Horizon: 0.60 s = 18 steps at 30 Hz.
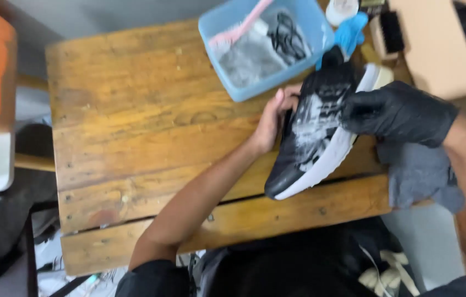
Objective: Cleaning a black sneaker by applying solution, scrubbing with brushes, and wiping with a cloth, with a focus on the tongue area.
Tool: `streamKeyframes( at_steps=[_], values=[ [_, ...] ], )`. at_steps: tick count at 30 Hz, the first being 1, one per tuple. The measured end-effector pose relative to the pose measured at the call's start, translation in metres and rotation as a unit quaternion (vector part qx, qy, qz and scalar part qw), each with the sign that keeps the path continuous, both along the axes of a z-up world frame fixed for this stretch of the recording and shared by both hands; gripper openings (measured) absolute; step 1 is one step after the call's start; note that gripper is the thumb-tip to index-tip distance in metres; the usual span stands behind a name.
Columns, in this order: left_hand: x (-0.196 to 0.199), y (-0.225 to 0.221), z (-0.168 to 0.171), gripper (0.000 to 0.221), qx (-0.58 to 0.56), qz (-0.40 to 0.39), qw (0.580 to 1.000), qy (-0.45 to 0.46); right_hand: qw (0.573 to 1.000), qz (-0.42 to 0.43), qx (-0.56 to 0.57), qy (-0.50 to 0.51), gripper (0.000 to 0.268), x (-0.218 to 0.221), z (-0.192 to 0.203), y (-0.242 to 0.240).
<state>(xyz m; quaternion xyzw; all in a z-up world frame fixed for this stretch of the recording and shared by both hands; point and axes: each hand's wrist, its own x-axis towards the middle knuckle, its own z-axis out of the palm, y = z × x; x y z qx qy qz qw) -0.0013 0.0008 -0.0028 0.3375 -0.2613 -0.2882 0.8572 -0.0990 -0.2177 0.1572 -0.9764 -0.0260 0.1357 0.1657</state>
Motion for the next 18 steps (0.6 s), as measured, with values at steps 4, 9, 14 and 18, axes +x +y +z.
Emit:
streamKeyframes(
  at_steps=[4, 9, 14, 18],
  values=[
    [0.001, 0.010, 0.015, 0.069, 0.039, -0.008, 0.999, -0.016, 0.998, 0.035, 0.003, -0.058, 0.018, 0.007, -0.011, -0.034],
    [-0.004, 0.010, 0.014, 0.065, 0.020, -0.018, 1.000, 0.012, 0.995, -0.050, 0.079, -0.026, 0.014, 0.004, 0.005, 0.002],
    [-0.005, 0.009, 0.010, 0.067, 0.028, 0.001, 1.000, -0.007, 0.998, -0.044, 0.011, -0.043, 0.016, 0.003, 0.004, 0.006],
    [-0.009, 0.013, 0.016, 0.057, 0.000, -0.027, 1.000, 0.016, 0.993, -0.003, 0.092, -0.074, 0.023, -0.003, 0.007, 0.019]
  ],
)
